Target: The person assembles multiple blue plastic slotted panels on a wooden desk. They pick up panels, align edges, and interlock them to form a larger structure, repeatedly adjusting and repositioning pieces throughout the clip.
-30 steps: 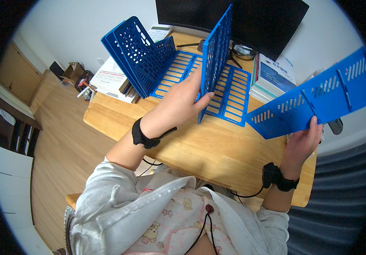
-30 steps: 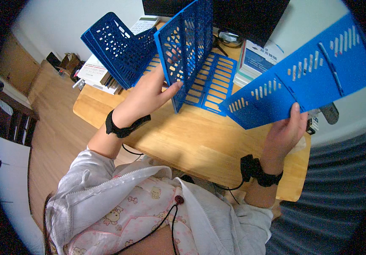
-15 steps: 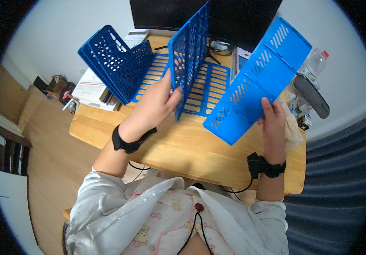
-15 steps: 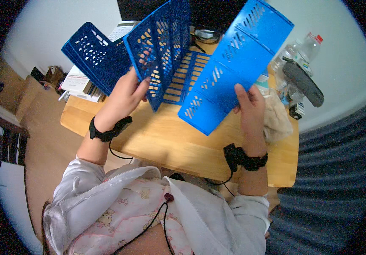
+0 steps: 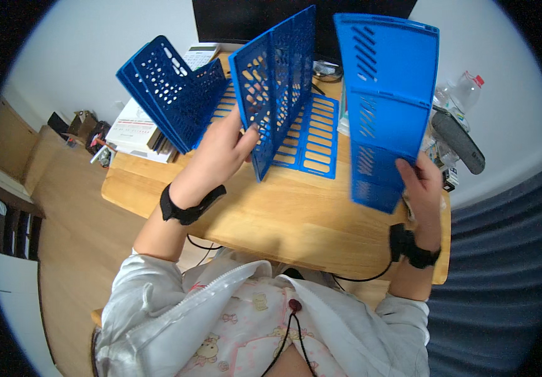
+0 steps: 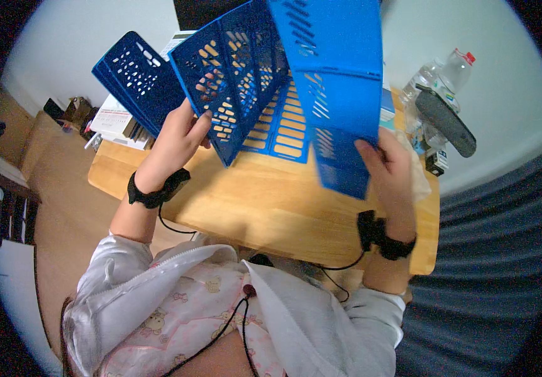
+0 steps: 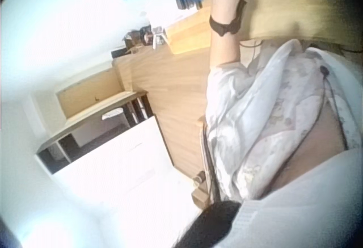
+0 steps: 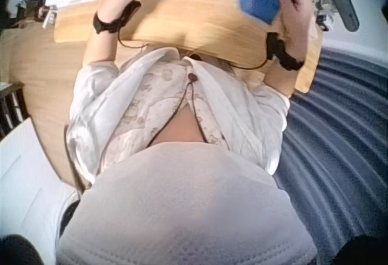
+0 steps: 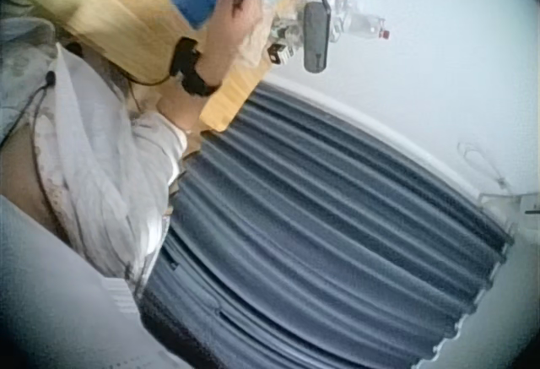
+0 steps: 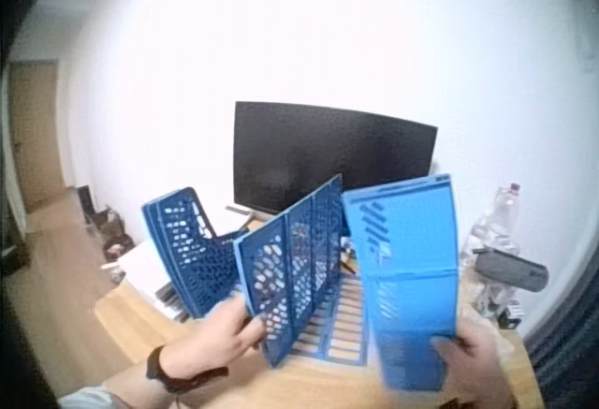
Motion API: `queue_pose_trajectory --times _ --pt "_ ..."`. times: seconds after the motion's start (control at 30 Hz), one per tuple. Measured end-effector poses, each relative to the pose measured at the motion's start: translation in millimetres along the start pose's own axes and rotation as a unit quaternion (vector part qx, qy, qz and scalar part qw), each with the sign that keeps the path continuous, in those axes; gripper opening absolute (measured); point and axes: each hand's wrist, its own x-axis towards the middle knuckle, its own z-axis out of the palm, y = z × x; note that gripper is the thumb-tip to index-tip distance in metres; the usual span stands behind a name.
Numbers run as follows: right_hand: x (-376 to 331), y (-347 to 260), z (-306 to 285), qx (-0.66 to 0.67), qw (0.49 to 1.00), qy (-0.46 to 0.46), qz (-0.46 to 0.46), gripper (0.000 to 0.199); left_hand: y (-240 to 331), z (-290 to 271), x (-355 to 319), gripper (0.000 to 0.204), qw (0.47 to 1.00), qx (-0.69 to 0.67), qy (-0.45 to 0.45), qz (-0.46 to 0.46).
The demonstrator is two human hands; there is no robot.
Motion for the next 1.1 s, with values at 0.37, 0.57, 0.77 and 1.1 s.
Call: queue_pose_trajectory --times 0.37,0.57,0.77,1.1 --pt "-31.6 -19.1 2.1 -0.363 0.886 -0.221 -0.185 0.023 -3.3 -11.7 -3.2 0.029 0.999 0.01 0.001 0.039" --pt "-45.3 -14.3 0.7 -0.375 0.884 -0.215 -0.177 0.027 -3.8 -16.4 -5.0 0.037 1.0 -0.01 0.006 0.009" --pt "-64.6 -0.7 17.4 -0.394 0.857 -0.23 -0.24 0.037 -11.7 -20.9 -5.2 0.027 0.999 0.009 0.013 0.038" --pt "-83.2 25.3 40.8 -0.474 0.784 -0.225 -0.332 0.039 -24.6 -20.4 -7.3 0.029 0.996 -0.031 0.042 0.077"
